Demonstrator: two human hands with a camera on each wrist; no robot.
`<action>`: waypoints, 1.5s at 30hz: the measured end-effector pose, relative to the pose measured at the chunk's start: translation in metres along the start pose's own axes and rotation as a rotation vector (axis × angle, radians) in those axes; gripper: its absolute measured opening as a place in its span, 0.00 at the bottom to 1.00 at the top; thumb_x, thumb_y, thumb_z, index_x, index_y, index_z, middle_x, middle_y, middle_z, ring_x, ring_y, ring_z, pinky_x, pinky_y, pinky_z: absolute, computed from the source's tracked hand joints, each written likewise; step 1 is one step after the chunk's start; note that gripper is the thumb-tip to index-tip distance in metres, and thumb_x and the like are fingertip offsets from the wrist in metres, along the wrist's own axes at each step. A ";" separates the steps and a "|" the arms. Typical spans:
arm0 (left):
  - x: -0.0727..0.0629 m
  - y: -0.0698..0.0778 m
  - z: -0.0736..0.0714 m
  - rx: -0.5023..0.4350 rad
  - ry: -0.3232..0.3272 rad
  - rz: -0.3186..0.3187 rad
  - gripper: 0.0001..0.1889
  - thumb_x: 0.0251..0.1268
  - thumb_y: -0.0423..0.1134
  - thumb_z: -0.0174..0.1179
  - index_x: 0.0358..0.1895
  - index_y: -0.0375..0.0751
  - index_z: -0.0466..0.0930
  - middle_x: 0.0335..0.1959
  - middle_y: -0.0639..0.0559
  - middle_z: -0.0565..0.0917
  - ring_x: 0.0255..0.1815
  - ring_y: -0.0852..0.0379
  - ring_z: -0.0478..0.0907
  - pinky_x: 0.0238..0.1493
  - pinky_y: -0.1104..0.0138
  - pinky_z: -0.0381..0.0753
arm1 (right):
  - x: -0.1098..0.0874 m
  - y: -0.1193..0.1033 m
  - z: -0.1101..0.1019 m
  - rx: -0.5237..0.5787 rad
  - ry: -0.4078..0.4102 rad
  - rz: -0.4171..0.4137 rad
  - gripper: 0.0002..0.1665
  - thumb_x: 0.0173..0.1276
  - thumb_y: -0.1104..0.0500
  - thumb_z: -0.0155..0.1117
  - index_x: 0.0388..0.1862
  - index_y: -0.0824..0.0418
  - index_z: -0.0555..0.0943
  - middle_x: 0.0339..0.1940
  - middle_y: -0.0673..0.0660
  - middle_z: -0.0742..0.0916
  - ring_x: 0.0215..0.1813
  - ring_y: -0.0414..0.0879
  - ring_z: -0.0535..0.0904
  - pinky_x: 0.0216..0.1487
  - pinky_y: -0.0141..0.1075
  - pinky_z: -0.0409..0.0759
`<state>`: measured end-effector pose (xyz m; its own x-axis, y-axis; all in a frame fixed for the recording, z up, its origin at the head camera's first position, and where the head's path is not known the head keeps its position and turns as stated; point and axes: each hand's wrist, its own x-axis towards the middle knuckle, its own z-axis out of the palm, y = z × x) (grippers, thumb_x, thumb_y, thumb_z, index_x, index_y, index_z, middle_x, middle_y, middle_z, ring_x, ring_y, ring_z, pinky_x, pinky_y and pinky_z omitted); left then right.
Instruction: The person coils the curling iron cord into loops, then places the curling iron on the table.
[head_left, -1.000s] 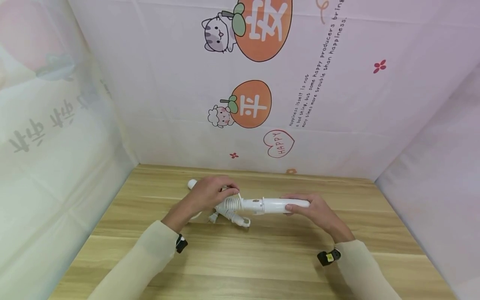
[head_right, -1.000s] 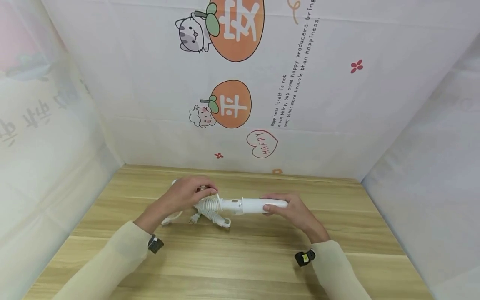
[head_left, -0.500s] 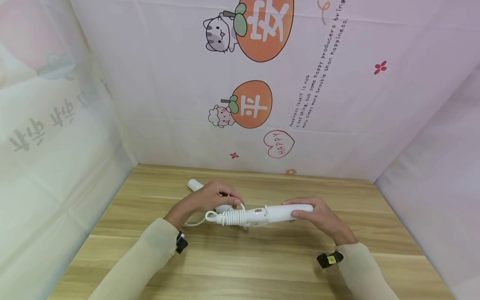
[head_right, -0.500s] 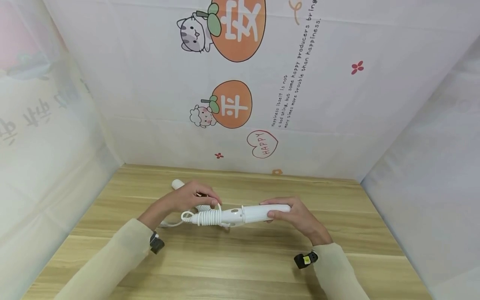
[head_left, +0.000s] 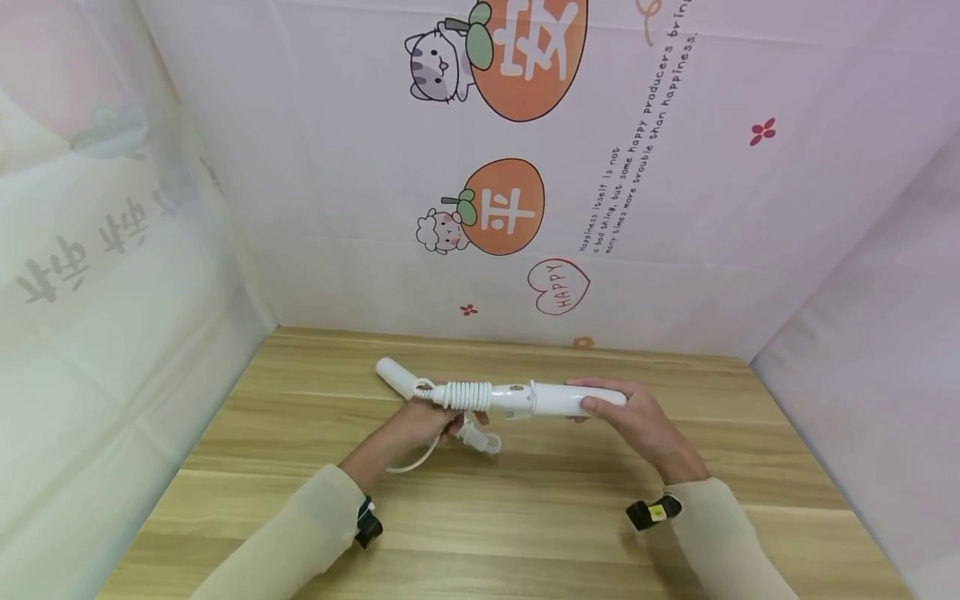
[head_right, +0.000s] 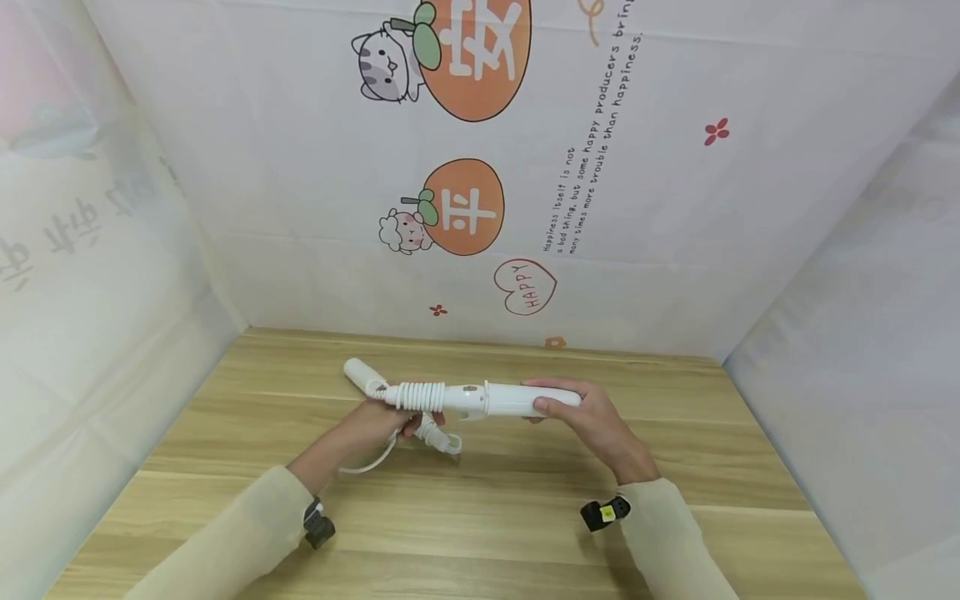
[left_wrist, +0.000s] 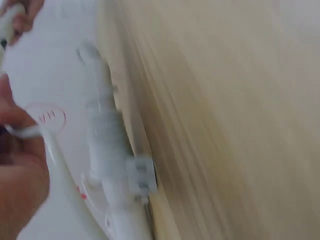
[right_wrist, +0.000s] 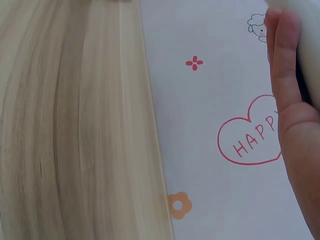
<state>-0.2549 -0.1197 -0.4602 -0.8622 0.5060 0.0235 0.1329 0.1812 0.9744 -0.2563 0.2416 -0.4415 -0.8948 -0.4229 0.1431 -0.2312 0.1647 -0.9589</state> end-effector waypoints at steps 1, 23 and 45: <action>0.000 0.000 0.004 -0.022 0.021 -0.042 0.15 0.86 0.35 0.52 0.58 0.36 0.88 0.31 0.40 0.86 0.23 0.61 0.71 0.23 0.70 0.72 | 0.001 0.000 0.001 0.002 0.014 0.007 0.19 0.82 0.63 0.64 0.66 0.70 0.85 0.59 0.44 0.91 0.48 0.48 0.92 0.57 0.37 0.88; -0.012 0.037 0.020 0.670 0.181 0.055 0.14 0.87 0.44 0.56 0.39 0.48 0.87 0.22 0.65 0.82 0.18 0.66 0.69 0.20 0.71 0.67 | 0.015 -0.001 0.006 -0.069 0.194 0.138 0.29 0.79 0.50 0.72 0.70 0.67 0.84 0.68 0.67 0.87 0.51 0.46 0.93 0.61 0.31 0.85; -0.009 0.059 -0.016 0.740 0.239 0.321 0.09 0.82 0.42 0.64 0.48 0.44 0.93 0.23 0.61 0.85 0.19 0.69 0.69 0.24 0.71 0.67 | -0.002 -0.002 0.010 -0.194 -0.013 0.136 0.23 0.75 0.54 0.76 0.64 0.61 0.89 0.58 0.63 0.93 0.46 0.54 0.94 0.55 0.40 0.85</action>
<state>-0.2476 -0.1271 -0.3990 -0.7971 0.4499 0.4027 0.6037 0.6071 0.5167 -0.2506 0.2331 -0.4418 -0.9179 -0.3966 0.0114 -0.1791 0.3884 -0.9039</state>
